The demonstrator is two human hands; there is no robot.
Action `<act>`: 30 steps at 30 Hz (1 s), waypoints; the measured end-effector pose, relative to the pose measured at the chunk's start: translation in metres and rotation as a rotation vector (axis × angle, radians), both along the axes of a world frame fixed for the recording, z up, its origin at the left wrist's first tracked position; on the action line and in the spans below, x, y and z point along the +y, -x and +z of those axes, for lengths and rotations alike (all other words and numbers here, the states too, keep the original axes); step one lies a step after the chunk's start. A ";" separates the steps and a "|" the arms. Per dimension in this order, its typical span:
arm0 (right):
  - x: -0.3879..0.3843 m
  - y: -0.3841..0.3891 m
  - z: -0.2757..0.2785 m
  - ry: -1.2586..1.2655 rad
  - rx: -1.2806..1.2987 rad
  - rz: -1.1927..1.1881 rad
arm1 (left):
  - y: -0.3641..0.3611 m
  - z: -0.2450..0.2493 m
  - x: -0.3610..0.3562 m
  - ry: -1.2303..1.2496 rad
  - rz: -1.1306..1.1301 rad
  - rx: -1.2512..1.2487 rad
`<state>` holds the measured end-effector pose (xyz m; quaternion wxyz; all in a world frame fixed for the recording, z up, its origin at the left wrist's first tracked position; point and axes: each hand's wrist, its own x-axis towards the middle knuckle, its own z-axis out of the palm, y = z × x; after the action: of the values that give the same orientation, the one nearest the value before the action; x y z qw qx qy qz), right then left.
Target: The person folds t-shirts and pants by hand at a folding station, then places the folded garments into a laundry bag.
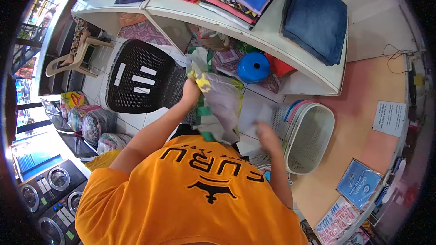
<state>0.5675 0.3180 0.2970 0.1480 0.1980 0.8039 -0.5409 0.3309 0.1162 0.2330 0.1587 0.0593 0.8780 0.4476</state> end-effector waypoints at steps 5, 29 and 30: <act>-0.074 0.117 0.077 -0.689 0.538 -0.100 | -0.014 0.053 0.000 -0.133 -0.266 0.023; -0.163 0.221 0.045 -0.225 0.284 0.289 | -0.015 0.169 -0.090 -0.512 -0.676 -0.335; -0.164 0.231 0.060 -0.233 0.343 0.292 | -0.008 0.186 -0.100 -0.525 -0.703 -0.292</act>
<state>0.3363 0.1536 0.3575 0.0620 0.0009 0.8942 -0.4433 0.3386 0.0161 0.4193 0.4026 0.3279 0.6302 0.5773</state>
